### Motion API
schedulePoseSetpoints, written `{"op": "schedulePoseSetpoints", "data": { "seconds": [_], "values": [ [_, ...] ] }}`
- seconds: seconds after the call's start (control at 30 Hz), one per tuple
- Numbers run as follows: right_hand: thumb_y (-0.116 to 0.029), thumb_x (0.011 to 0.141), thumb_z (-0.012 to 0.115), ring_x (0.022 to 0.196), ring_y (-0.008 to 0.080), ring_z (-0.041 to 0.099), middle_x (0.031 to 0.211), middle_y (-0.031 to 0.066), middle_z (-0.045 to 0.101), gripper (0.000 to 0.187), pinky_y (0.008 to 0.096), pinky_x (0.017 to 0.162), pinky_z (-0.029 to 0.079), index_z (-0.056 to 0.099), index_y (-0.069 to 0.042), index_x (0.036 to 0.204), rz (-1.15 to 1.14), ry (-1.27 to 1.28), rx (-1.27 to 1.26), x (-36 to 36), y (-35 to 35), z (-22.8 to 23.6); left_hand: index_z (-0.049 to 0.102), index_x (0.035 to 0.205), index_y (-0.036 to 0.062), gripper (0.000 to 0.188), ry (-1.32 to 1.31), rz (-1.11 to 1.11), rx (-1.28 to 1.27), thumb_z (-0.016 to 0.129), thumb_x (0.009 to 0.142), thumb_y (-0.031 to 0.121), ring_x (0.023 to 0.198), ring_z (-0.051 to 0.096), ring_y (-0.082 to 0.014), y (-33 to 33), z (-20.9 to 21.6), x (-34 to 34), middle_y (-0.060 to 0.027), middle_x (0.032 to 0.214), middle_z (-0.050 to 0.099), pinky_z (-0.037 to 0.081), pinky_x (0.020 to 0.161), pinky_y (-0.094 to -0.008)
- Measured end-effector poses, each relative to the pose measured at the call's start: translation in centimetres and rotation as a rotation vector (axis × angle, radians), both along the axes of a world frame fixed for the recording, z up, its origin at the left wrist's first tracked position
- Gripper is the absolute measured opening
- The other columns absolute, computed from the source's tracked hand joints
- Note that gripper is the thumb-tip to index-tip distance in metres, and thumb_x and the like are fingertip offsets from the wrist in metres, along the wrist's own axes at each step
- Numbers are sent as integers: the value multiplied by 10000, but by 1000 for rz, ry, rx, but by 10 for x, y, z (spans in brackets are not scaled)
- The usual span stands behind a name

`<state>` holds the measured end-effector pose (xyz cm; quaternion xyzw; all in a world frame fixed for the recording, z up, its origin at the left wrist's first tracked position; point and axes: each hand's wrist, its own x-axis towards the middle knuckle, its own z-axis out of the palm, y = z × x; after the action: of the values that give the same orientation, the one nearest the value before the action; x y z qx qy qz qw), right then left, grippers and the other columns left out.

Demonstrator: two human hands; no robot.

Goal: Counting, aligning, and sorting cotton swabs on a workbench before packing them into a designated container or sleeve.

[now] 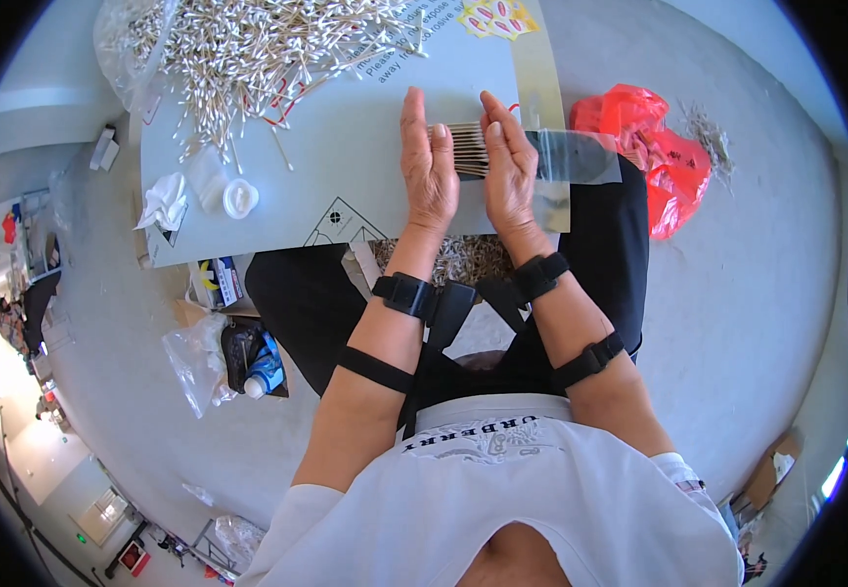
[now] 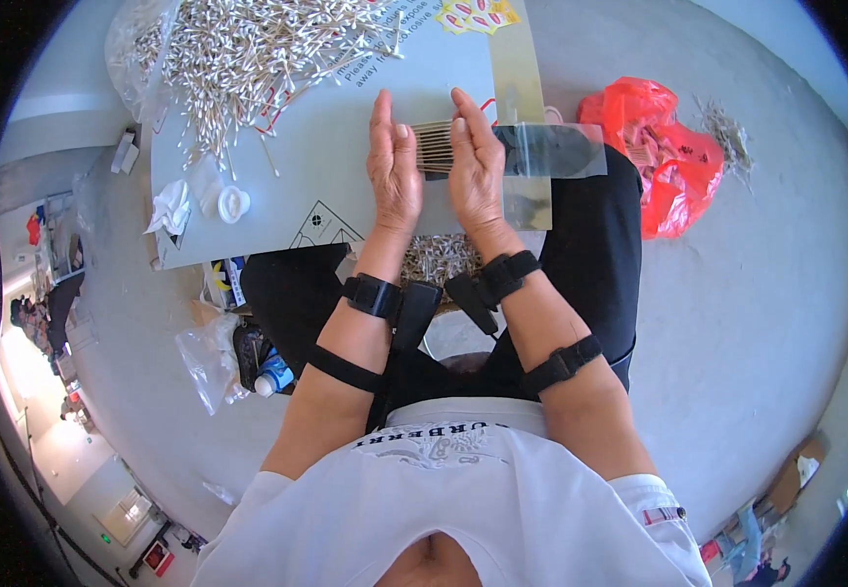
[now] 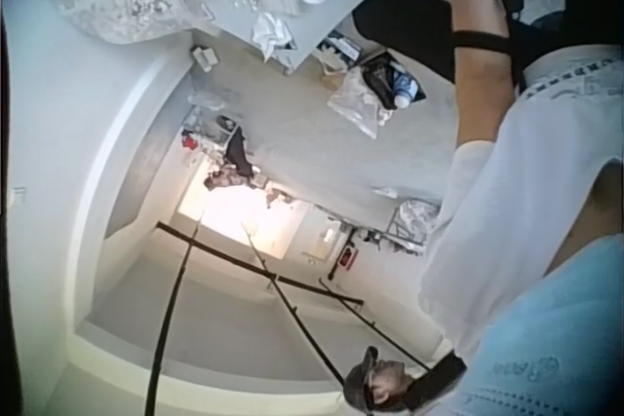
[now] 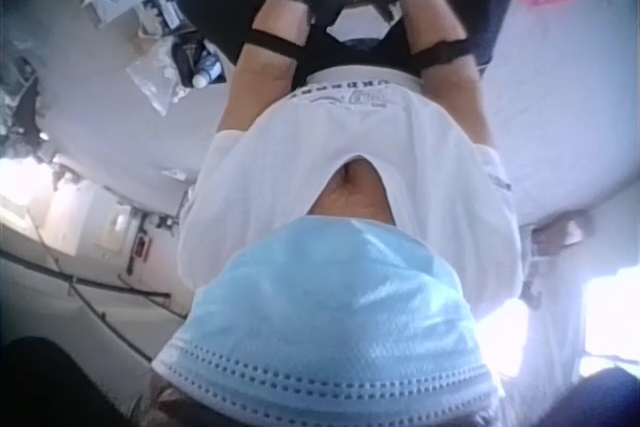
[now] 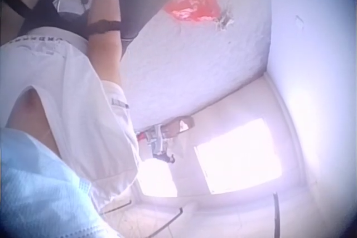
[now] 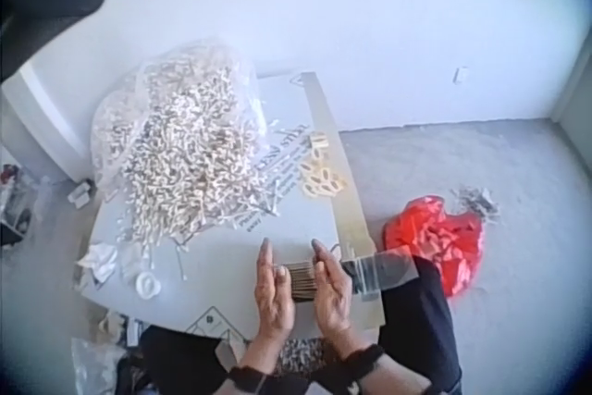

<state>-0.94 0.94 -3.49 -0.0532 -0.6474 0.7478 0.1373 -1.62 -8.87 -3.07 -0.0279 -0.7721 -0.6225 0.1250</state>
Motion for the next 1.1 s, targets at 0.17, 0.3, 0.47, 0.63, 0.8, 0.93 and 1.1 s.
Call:
{"op": "schedulePoseSetpoints", "data": {
  "seconds": [0.17, 0.3, 0.47, 0.63, 0.8, 0.93, 1.1],
  "values": [
    [-119, 1011, 433, 1248, 144, 455, 1361, 118, 503, 369, 287, 1087, 342, 471, 43, 1340, 102, -94, -118, -3, 31, 5, 292, 1442, -15, 545, 14, -23, 87, 400, 1014, 305, 1395, 283, -326, -1, 1, 3, -200, 1498, 298, 223, 1137, -389],
    [-10, 860, 591, 801, 138, 608, 854, 86, 638, 198, 246, 740, 479, 653, -3, 1048, 29, -198, 345, -6, 60, 18, 330, 1441, 25, 618, 127, -99, -443, 519, 948, 346, 1379, 317, -313, -19, 0, 8, -165, 1505, 313, 248, 1124, -418],
    [-84, 755, 668, 836, 346, 606, 861, 121, 582, 74, 442, 720, 491, 638, -60, 818, 181, -45, 877, -5, 64, 23, 283, 1467, 53, 714, 51, -223, -982, 552, 905, 401, 1427, 220, -309, -14, 6, 24, -160, 1542, 230, 160, 1148, -492],
    [-112, 772, 657, 810, 321, 602, 842, 117, 577, 65, 413, 704, 489, 632, -57, 796, 168, -124, 956, -5, 52, 22, 252, 1483, 67, 779, -1, -226, -1076, 546, 888, 474, 1445, 178, -274, -12, 6, 28, -127, 1559, 203, 114, 1156, -502],
    [-122, 778, 661, 790, 315, 606, 837, 110, 577, 93, 403, 691, 484, 613, -43, 782, 109, -74, 1055, -6, 45, 13, 251, 1483, 72, 784, -1, -226, -1062, 551, 883, 478, 1447, 171, -267, -12, 6, 28, -112, 1561, 204, 104, 1160, -495],
    [-113, 807, 645, 729, 315, 598, 795, 121, 592, 106, 381, 656, 483, 599, -23, 774, 93, -82, 932, -6, 50, 13, 254, 1482, 74, 788, 3, -217, -1059, 553, 879, 484, 1447, 174, -262, -12, 5, 29, -111, 1559, 208, 101, 1163, -488],
    [-140, 792, 639, 764, 344, 619, 783, 157, 621, 135, 424, 692, 491, 617, -9, 769, 136, -185, 746, -6, 59, 27, 264, 1475, 54, 797, 18, -216, -1040, 576, 867, 464, 1446, 182, -269, -13, 6, 29, -127, 1556, 215, 103, 1161, -500]
  ]
}}
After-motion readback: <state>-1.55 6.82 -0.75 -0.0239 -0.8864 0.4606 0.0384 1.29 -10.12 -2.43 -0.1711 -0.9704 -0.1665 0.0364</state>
